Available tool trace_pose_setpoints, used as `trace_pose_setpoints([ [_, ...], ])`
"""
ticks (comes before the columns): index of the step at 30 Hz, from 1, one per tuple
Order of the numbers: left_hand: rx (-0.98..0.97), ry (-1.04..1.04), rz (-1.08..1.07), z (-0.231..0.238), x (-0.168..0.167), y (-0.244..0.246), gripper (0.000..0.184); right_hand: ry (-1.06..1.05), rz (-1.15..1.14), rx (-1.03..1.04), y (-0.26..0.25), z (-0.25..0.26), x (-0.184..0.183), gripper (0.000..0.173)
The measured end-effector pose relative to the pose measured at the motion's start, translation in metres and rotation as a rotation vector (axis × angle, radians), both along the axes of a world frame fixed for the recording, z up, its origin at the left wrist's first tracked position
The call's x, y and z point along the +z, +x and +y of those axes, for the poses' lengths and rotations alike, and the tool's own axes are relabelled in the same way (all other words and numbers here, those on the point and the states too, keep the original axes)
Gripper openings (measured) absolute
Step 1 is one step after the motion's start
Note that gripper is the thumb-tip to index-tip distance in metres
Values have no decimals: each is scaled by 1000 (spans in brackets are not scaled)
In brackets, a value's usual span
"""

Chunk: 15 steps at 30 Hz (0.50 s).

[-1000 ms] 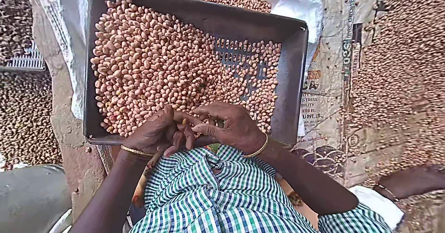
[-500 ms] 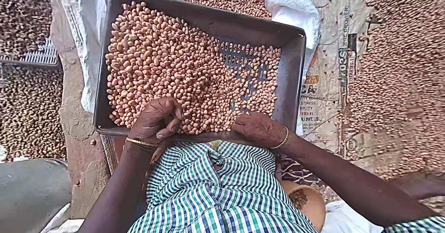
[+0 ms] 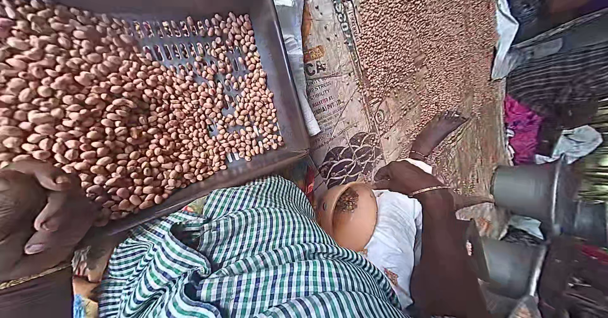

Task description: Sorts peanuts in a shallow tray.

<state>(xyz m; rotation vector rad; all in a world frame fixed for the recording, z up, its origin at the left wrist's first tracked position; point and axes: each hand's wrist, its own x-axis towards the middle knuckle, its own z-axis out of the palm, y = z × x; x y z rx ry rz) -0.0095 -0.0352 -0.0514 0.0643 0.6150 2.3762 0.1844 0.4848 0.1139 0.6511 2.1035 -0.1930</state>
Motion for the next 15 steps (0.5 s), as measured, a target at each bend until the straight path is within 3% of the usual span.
trace_pose_setpoints([
  [1, 29, -119, 64, 12, 20, 2, 25, -20, 155, 37, -1, -2, -1, 18],
  [3, 66, -224, 152, 29, 47, 6, 21, -163, 747, 193, -29, -14, -11, 12],
  [6, 103, -244, 203, 40, 62, 8, 17, -521, 1218, 263, -132, -68, -40, 23],
  [8, 146, -230, 180, 42, 62, 10, 18, -652, 1282, 416, -204, -104, -66, 28],
  [11, 194, -179, 102, 41, 62, 13, 25, -629, 1252, 603, -291, -132, -96, 35],
  [15, 193, -137, 39, 42, 61, 13, 25, -665, 1142, 794, -343, -147, -129, 36],
])
